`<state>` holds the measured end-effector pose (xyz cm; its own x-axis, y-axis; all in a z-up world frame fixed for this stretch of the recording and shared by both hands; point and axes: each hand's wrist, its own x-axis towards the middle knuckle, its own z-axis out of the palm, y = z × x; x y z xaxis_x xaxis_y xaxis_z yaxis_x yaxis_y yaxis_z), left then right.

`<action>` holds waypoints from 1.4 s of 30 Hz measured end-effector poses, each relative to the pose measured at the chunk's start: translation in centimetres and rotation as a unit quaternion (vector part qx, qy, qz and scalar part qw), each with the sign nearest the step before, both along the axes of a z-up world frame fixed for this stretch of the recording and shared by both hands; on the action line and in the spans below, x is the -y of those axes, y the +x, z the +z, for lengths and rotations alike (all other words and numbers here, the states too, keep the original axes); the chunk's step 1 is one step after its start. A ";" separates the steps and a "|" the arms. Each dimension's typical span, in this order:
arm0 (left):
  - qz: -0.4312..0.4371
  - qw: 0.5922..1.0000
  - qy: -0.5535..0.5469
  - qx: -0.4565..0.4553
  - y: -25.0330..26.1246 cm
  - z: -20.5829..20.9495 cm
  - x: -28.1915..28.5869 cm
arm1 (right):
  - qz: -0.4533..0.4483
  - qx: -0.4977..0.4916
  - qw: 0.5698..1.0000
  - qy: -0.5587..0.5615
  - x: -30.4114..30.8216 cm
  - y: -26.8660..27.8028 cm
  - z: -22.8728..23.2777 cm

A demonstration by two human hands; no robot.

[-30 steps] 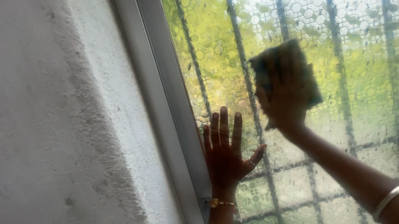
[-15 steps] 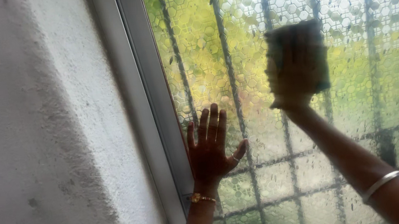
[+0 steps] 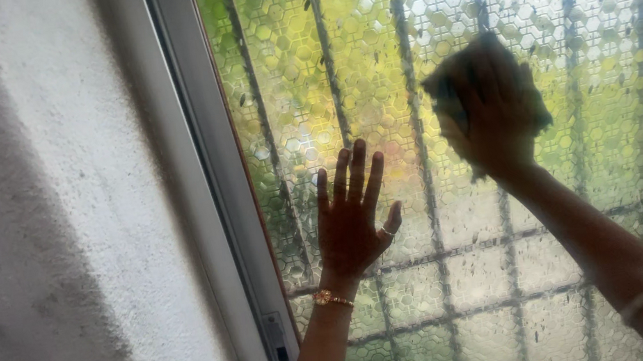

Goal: The person wipes a textured glass window using a blue cloth, moving in circular and back-and-forth motions across the surface. A spray bottle is visible on the windowsill, and the person occasionally uses the left hand to steady the window frame while cleaning with the right hand.

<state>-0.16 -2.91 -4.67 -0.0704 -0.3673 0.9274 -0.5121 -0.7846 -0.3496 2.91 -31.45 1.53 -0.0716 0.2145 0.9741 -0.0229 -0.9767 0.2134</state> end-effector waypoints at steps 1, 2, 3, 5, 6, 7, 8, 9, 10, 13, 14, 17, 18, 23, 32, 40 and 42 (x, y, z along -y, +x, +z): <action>0.001 1.000 -0.002 -0.006 -0.1 0.1 0.2 | 0.033 0.006 0.998 0.049 -0.5 1.1 1.4; 0.003 1.000 -0.010 -0.016 -0.2 0.1 0.6 | 0.067 0.008 0.993 0.093 -1.6 2.3 2.4; 0.004 1.000 -0.017 -0.025 -0.4 0.2 1.0 | 0.100 0.011 0.986 0.136 -2.3 2.8 2.5; -0.010 0.998 -0.060 -0.029 -0.5 0.5 2.5 | 0.087 0.006 0.995 0.053 -4.3 2.9 0.5; -0.018 0.996 -0.082 -0.030 -0.5 0.8 3.5 | 0.080 0.005 0.997 0.011 -4.6 2.2 -1.1; -0.028 0.997 -0.076 -0.010 -0.4 1.4 4.4 | 0.058 -0.021 0.998 -0.021 -4.1 0.9 -2.8; -0.037 0.997 -0.067 0.010 -0.4 1.8 5.3 | 0.036 -0.047 0.997 -0.051 -3.6 -0.6 -4.9; -0.046 0.997 -0.059 0.030 -0.4 2.0 6.2 | 0.015 -0.073 0.994 -0.080 -3.1 -1.4 -5.8; -0.055 0.998 -0.039 0.017 -0.4 2.3 6.9 | 0.029 -0.057 0.993 -0.101 -2.1 -2.2 -5.4; -0.059 0.998 0.008 -0.015 -0.7 2.6 7.9 | 0.043 -0.067 0.993 -0.093 1.7 -4.7 -3.4; -0.052 0.998 0.014 -0.019 -0.8 2.8 7.9 | 0.022 -0.107 0.993 -0.045 2.6 -5.1 -1.6; -0.053 0.998 0.021 -0.027 -1.0 2.5 7.7 | 0.490 -0.104 0.856 0.131 3.1 -4.8 2.6; -0.058 0.998 0.018 -0.027 -1.0 2.5 7.9 | 0.459 -0.044 0.879 0.117 2.9 -4.4 3.9; -0.090 0.995 -0.035 0.016 -1.1 2.5 11.3 | -0.070 -0.016 0.997 0.031 1.9 -3.1 0.8; -0.080 0.995 0.053 -0.032 -0.8 1.4 16.4 | 0.040 -0.021 0.999 -0.016 11.0 -4.8 -1.9; -0.072 0.996 0.047 -0.023 -0.7 1.2 16.6 | 0.022 0.058 0.996 0.068 15.7 -2.2 1.8; -0.079 0.996 0.043 -0.021 -0.7 0.9 16.7 | 0.057 0.036 0.995 0.078 15.8 -3.1 -1.3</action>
<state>-0.84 -19.62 -3.72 -0.0955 -0.4323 0.8966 -0.6419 -0.6617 -0.3874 -0.15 -47.28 0.24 -0.1570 0.0476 0.9864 0.0803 -0.9949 0.0608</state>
